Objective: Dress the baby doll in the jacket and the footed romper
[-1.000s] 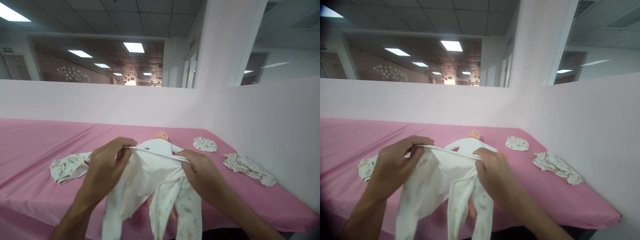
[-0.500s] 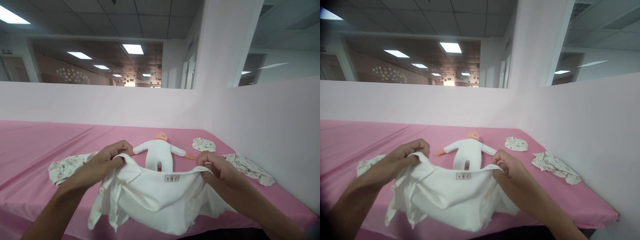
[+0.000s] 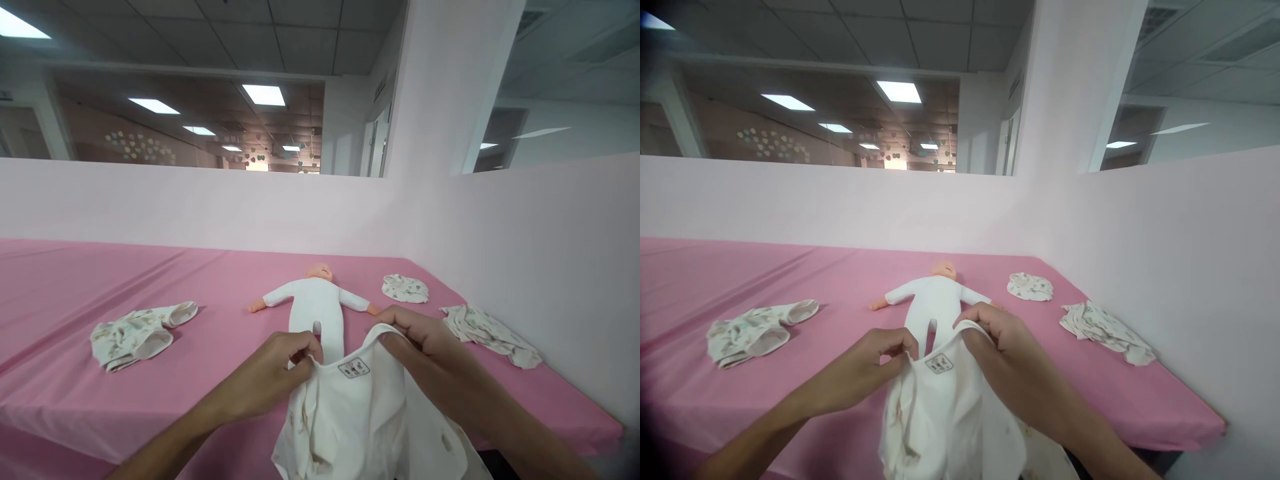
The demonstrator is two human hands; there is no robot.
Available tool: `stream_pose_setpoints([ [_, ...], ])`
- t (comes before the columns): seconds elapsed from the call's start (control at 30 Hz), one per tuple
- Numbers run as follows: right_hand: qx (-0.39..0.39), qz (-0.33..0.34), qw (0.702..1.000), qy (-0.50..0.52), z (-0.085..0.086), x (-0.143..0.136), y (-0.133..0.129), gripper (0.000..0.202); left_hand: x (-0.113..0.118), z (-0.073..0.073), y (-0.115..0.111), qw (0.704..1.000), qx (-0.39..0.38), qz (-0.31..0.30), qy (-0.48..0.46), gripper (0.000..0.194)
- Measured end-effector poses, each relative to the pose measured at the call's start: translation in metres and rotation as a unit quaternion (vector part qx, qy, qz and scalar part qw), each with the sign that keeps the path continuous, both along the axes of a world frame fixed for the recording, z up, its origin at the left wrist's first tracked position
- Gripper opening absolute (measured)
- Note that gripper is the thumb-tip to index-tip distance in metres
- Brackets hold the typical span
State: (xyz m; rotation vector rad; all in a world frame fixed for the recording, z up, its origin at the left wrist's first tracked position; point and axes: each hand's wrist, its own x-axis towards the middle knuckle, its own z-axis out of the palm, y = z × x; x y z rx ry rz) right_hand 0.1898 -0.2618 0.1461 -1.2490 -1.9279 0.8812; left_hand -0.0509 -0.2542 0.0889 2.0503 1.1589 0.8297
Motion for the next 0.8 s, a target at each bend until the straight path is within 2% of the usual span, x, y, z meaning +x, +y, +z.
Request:
stream_pose_setpoints([
  [0.23,0.066,-0.046,0.995,-0.060,-0.006,0.005,0.010,0.030,-0.019,0.007,-0.009,0.999,-0.029,0.019,-0.006,0.027],
  [0.37,0.097,-0.067,0.988,-0.099,-0.008,0.002,0.015,0.030,-0.036,0.015,-0.017,0.999,-0.014,0.033,0.003,0.028],
  [0.53,0.072,-0.075,0.989,-0.103,-0.017,0.016,0.016,0.025,-0.055,0.032,-0.026,0.996,0.018,0.083,0.014,0.028],
  [0.63,0.020,-0.054,0.992,-0.113,-0.017,0.025,0.011,0.023,-0.059,0.039,-0.033,0.994,0.017,0.103,0.019,0.028],
  [0.7,-0.014,-0.027,0.992,-0.120,-0.014,0.028,0.005,0.024,-0.059,0.041,-0.036,0.994,0.020,0.106,0.029,0.028],
  [0.8,-0.002,0.006,0.990,-0.140,-0.008,0.032,-0.003,0.027,-0.061,0.040,-0.039,0.992,0.040,0.106,0.053,0.028],
])
